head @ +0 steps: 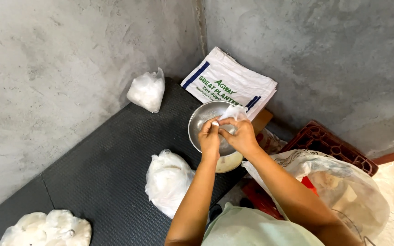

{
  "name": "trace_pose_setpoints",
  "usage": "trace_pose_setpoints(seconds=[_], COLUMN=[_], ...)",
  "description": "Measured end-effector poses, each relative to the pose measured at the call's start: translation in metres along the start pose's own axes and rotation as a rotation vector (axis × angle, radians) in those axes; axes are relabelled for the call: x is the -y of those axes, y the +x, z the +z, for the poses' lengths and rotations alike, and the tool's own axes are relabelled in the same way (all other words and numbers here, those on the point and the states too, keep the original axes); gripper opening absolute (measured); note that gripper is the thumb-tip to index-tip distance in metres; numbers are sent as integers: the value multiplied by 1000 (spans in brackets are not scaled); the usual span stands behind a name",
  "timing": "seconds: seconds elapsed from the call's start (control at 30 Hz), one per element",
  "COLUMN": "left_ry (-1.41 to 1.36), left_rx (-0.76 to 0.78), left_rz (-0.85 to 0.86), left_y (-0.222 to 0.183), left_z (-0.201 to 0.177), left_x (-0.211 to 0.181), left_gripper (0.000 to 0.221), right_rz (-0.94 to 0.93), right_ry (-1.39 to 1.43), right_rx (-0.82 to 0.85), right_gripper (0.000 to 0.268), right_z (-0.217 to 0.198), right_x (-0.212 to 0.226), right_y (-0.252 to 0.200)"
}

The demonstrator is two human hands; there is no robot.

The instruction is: Scooping white fertilizer powder into small plastic bags and weighing them on a scale.

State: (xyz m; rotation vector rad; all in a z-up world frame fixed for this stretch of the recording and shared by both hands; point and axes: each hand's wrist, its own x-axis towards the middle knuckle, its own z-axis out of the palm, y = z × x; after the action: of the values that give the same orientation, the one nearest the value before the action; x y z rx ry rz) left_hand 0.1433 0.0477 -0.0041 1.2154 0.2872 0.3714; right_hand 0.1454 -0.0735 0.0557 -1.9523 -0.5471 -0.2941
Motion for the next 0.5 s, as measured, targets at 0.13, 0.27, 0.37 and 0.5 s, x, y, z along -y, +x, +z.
trace_pose_setpoints(seconds=[0.13,0.27,0.37,0.5], left_ry=[-12,-13,-26,-36], left_rx=[-11,5,-1,8], left_rz=[47,62,40,32], left_y=[2,-1,0,0], left_z=[-6,-8,-9,-11], left_x=[11,6,3,3], left_gripper=[16,7,4,5], right_rz=[4,-2,-61,75], right_ry=[35,-42,-26,91], right_rx=[-58,-117,-112,-28], right_gripper=[19,9,9,12], right_z=[6,14,11,8], right_x=[-3,-19,-17,-7], right_y=[0,-2,-1,-1])
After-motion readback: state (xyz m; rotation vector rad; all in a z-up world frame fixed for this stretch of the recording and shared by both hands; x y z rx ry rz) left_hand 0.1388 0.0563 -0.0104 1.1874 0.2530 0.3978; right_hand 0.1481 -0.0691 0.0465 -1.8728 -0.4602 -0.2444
